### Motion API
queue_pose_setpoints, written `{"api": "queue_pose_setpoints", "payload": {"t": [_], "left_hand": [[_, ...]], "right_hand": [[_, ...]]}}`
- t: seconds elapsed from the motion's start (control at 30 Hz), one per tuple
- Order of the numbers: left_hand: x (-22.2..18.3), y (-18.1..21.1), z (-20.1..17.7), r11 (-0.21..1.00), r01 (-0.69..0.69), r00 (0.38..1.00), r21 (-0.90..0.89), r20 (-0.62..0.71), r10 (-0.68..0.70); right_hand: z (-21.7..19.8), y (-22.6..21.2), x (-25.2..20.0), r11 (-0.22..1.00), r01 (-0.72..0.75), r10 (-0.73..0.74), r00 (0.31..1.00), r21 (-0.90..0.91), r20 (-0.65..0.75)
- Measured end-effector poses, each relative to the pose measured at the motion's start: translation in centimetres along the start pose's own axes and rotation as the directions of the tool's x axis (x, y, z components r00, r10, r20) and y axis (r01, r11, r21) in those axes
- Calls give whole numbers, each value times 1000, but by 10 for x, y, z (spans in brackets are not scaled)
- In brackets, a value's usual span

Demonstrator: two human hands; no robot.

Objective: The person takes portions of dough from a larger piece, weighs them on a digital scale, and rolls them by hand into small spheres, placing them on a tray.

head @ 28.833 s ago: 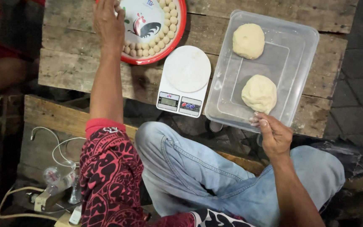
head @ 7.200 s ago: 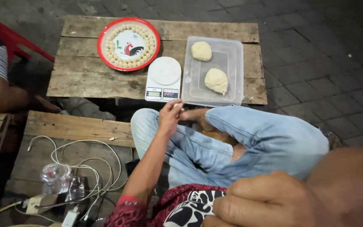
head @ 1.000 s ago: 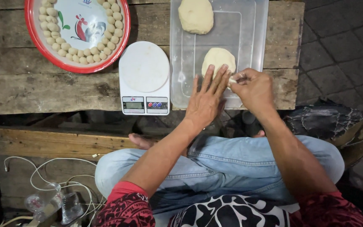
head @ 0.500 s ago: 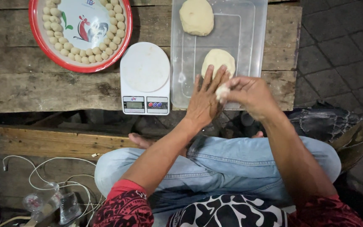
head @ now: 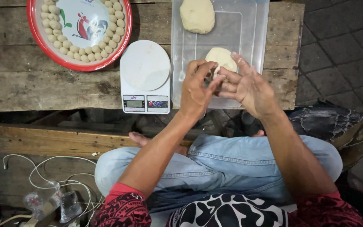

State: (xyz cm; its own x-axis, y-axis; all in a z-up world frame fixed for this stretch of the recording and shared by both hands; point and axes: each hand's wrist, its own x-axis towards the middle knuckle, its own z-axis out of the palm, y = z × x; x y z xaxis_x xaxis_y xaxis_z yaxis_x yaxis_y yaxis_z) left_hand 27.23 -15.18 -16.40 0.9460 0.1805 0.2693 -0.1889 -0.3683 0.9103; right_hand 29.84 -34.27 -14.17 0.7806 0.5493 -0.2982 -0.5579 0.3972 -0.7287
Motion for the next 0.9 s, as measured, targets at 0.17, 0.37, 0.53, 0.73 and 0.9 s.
{"api": "queue_pose_setpoints", "payload": {"t": [0.17,0.37,0.53,0.73,0.9], "left_hand": [[7,6,-9,993,106,992,-54,81,-101],[21,25,-30,966,232,971,-115,91,-223],[47,-7,-69,973,226,974,40,-30,-224],[45,-71,-113,783,185,982,594,-87,-167],[43,-52,-126,719,170,981,674,-49,-186]], "right_hand": [[-6,-2,3,966,-110,71,983,-233,-172],[31,-2,-3,562,195,-505,850,-804,-148],[20,-10,-3,609,255,-577,792,-751,-199],[32,-15,-4,602,238,-565,801,-762,-197],[26,-16,-5,586,244,-576,797,-773,-185]]}}
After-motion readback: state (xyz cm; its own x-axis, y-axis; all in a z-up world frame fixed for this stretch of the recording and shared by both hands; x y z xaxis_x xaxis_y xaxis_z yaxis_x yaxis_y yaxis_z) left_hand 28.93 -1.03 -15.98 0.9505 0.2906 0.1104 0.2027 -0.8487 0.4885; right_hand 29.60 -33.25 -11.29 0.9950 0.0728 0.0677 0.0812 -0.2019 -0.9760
